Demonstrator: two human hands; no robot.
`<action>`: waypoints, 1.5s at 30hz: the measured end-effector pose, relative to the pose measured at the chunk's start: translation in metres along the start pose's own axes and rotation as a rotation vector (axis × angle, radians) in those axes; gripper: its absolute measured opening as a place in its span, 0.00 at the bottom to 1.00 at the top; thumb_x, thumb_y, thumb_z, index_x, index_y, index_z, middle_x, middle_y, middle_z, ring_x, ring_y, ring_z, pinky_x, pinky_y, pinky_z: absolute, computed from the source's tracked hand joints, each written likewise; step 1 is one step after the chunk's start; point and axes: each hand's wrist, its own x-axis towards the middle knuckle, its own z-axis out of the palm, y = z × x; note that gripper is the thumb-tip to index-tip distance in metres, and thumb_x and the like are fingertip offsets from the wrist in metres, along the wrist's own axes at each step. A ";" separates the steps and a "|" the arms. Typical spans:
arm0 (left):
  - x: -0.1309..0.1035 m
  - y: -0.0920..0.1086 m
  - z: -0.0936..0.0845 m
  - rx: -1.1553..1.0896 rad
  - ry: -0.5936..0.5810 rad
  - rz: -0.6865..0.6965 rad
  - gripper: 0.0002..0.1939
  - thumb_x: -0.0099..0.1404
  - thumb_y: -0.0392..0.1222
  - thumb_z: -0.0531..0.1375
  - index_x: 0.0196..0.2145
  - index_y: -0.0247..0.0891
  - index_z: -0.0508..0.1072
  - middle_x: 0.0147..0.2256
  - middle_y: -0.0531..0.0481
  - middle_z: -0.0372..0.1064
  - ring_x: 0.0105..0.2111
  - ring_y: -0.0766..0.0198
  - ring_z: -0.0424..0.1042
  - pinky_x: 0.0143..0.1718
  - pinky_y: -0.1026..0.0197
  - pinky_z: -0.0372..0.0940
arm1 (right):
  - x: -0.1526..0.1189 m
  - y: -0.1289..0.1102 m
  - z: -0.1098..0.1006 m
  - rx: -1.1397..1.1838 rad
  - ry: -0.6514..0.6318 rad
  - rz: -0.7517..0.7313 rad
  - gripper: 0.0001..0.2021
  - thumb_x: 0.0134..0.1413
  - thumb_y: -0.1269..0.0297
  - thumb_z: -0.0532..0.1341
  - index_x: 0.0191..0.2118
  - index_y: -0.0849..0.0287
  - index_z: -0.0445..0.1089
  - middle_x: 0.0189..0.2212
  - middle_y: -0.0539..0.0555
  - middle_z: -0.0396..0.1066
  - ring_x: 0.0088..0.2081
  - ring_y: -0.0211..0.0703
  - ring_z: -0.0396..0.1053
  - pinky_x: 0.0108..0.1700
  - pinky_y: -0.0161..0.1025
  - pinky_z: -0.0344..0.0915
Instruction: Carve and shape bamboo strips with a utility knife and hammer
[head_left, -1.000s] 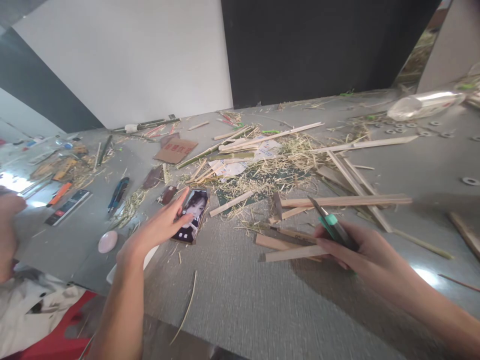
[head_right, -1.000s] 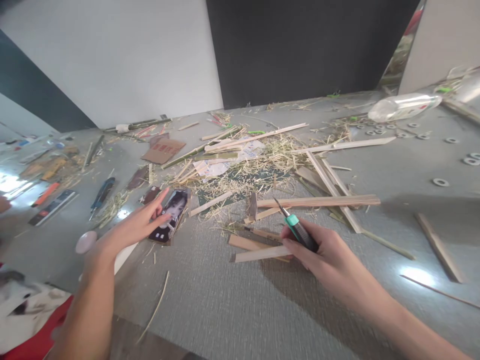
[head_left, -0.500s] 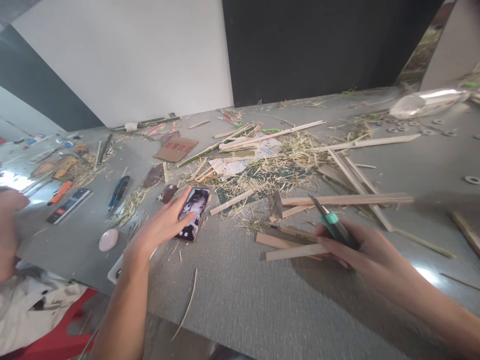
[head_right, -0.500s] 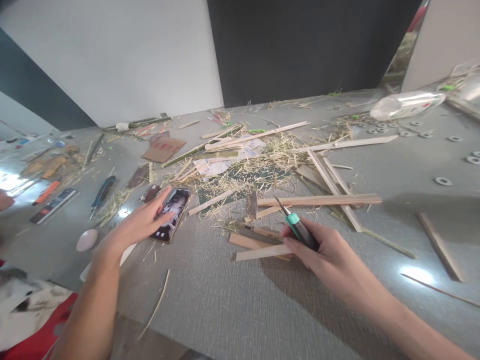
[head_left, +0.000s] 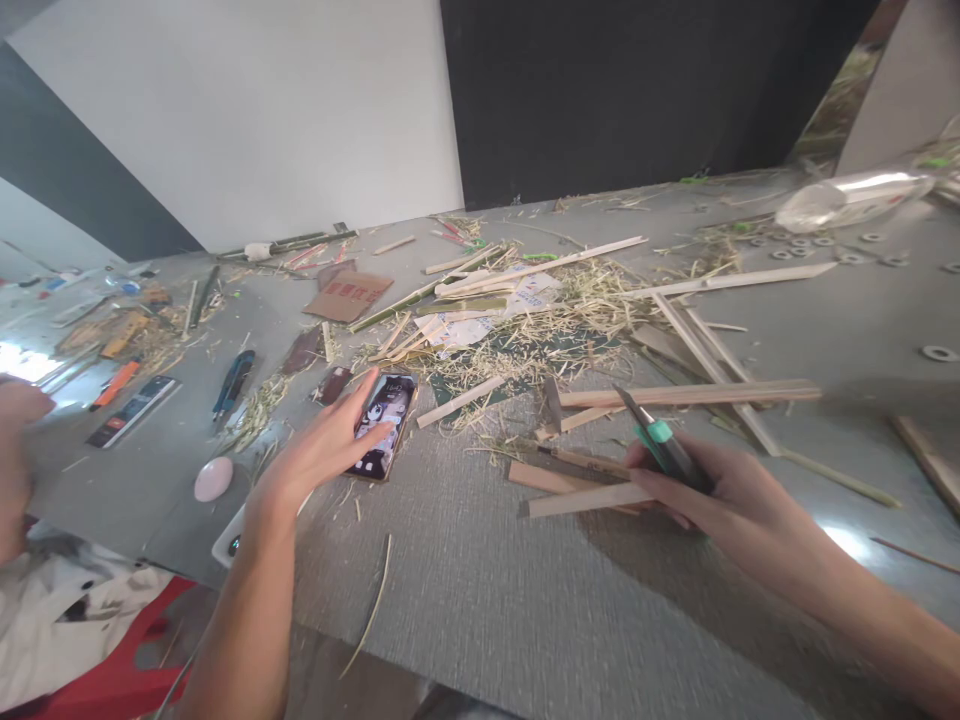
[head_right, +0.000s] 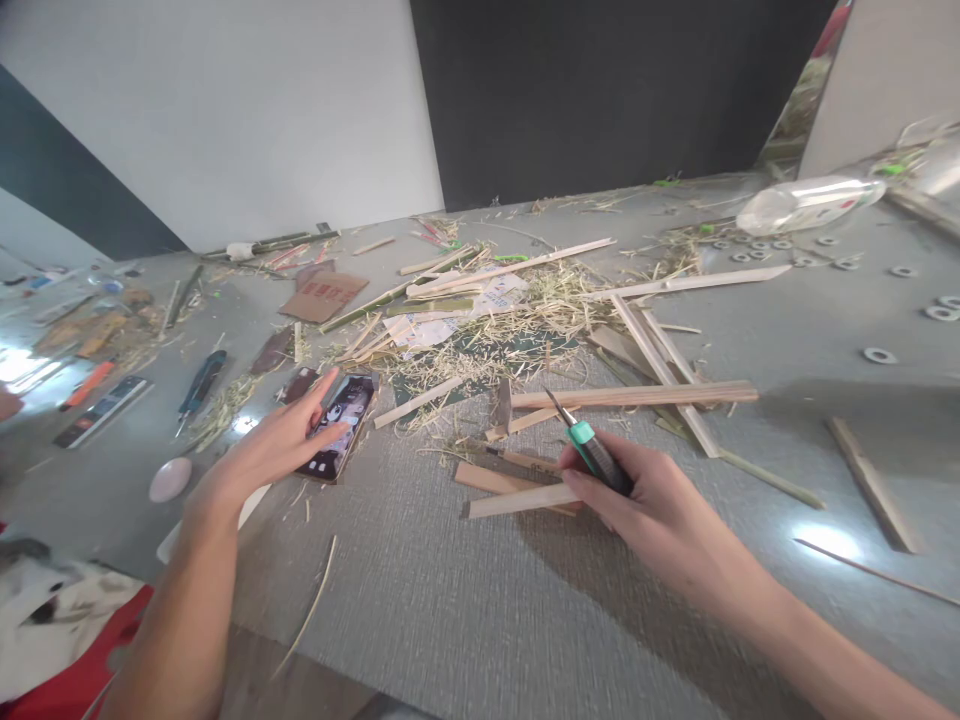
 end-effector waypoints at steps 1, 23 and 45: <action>0.000 -0.001 -0.001 -0.002 -0.001 -0.005 0.44 0.76 0.63 0.51 0.78 0.42 0.39 0.50 0.39 0.77 0.41 0.49 0.78 0.40 0.56 0.65 | 0.000 0.000 0.000 0.001 -0.005 -0.001 0.21 0.66 0.39 0.59 0.45 0.53 0.72 0.25 0.46 0.60 0.27 0.41 0.58 0.31 0.40 0.54; -0.019 0.193 0.043 -1.554 -0.728 0.374 0.09 0.80 0.48 0.51 0.46 0.40 0.62 0.31 0.50 0.72 0.29 0.64 0.72 0.33 0.60 0.63 | 0.007 -0.030 -0.006 -0.409 0.263 -0.577 0.22 0.71 0.41 0.54 0.48 0.56 0.69 0.23 0.45 0.65 0.22 0.37 0.59 0.25 0.35 0.55; -0.040 0.196 0.058 -1.414 -0.305 0.285 0.19 0.75 0.53 0.62 0.31 0.40 0.64 0.23 0.60 0.49 0.23 0.70 0.47 0.25 0.62 0.46 | -0.003 -0.032 0.009 -0.877 0.322 -0.849 0.19 0.73 0.46 0.54 0.42 0.58 0.68 0.28 0.48 0.69 0.25 0.40 0.64 0.27 0.40 0.52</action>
